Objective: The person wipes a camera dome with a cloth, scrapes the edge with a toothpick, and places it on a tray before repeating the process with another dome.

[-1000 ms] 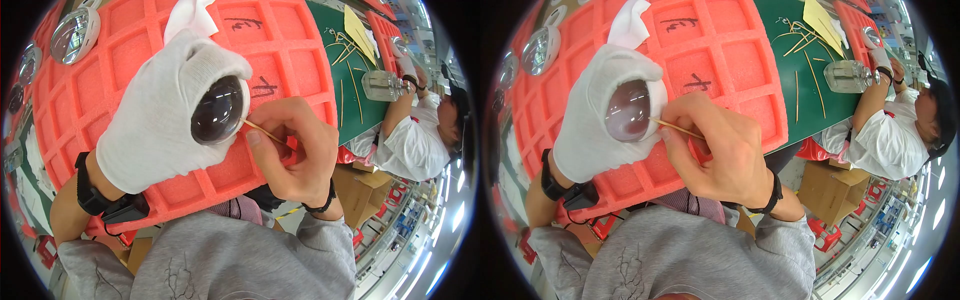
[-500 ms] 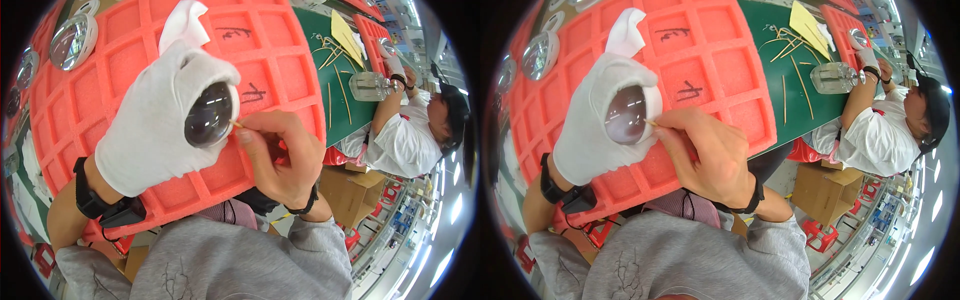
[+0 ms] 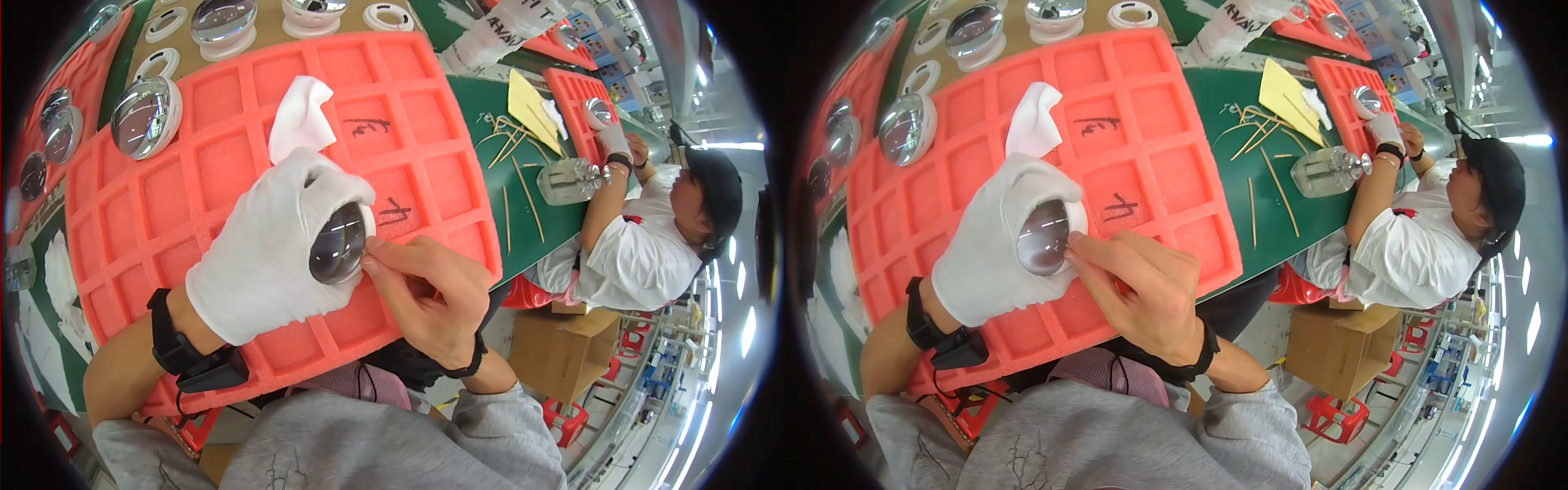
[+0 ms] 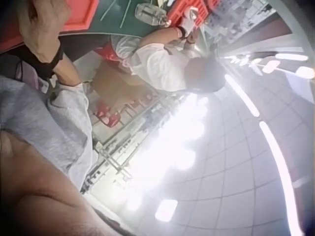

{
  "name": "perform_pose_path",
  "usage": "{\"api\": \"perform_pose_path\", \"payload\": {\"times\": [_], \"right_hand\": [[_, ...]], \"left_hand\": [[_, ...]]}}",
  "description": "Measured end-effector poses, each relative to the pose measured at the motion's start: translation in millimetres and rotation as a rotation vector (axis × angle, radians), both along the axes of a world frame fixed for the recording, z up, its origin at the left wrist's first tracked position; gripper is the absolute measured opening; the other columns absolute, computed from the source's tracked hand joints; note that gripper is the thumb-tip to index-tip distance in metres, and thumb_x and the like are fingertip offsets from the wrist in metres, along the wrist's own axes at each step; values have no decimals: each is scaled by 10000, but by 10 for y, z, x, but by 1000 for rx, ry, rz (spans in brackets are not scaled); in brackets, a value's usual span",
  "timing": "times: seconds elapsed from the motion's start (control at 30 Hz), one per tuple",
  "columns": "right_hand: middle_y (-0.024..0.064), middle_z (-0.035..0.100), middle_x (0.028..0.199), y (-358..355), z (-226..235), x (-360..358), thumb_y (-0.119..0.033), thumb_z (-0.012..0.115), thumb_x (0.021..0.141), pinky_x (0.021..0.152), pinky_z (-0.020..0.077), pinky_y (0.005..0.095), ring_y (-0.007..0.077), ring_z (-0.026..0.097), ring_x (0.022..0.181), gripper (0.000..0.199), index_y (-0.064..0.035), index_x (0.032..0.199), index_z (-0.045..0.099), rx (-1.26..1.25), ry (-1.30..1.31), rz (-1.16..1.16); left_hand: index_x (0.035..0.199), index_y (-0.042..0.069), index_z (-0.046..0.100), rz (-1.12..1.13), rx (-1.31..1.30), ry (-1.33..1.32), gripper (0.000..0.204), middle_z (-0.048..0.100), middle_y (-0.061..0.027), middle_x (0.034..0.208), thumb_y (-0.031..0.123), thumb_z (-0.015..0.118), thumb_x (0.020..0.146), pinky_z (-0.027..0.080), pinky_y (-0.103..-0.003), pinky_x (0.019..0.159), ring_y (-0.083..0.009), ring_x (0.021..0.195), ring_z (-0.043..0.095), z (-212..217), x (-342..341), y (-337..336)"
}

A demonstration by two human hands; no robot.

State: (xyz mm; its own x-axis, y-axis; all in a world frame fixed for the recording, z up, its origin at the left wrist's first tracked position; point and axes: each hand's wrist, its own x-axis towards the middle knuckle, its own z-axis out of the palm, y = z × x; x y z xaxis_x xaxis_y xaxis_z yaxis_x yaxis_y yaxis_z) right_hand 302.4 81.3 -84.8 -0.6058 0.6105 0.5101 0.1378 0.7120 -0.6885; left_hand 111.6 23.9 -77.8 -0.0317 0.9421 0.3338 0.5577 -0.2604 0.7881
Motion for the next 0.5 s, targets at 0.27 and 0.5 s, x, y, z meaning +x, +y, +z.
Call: {"api": "perform_pose_path", "payload": {"times": [0.27, 0.5], "right_hand": [[95, 714, 805, -4, 63, -43, 93, 716, 871, 529, 430, 209, 88, 578, 576, 143, 31, 997, 692, -18, 75, -33], [64, 714, 847, -5, 167, 35, 71, 693, 896, 556, 426, 203, 74, 574, 616, 134, 14, 1013, 660, -270, 37, -190]], "left_hand": [[1154, 87, 567, 15, -31, 56, 574, 584, -118, 1066, -5, 805, 640, 515, -411, 856, -328, 988, 606, -36, -8, -31], [1140, 83, 574, 28, -70, 15, 532, 578, -121, 1055, -8, 791, 663, 512, -405, 860, -340, 982, 609, -15, -5, -46]]}}
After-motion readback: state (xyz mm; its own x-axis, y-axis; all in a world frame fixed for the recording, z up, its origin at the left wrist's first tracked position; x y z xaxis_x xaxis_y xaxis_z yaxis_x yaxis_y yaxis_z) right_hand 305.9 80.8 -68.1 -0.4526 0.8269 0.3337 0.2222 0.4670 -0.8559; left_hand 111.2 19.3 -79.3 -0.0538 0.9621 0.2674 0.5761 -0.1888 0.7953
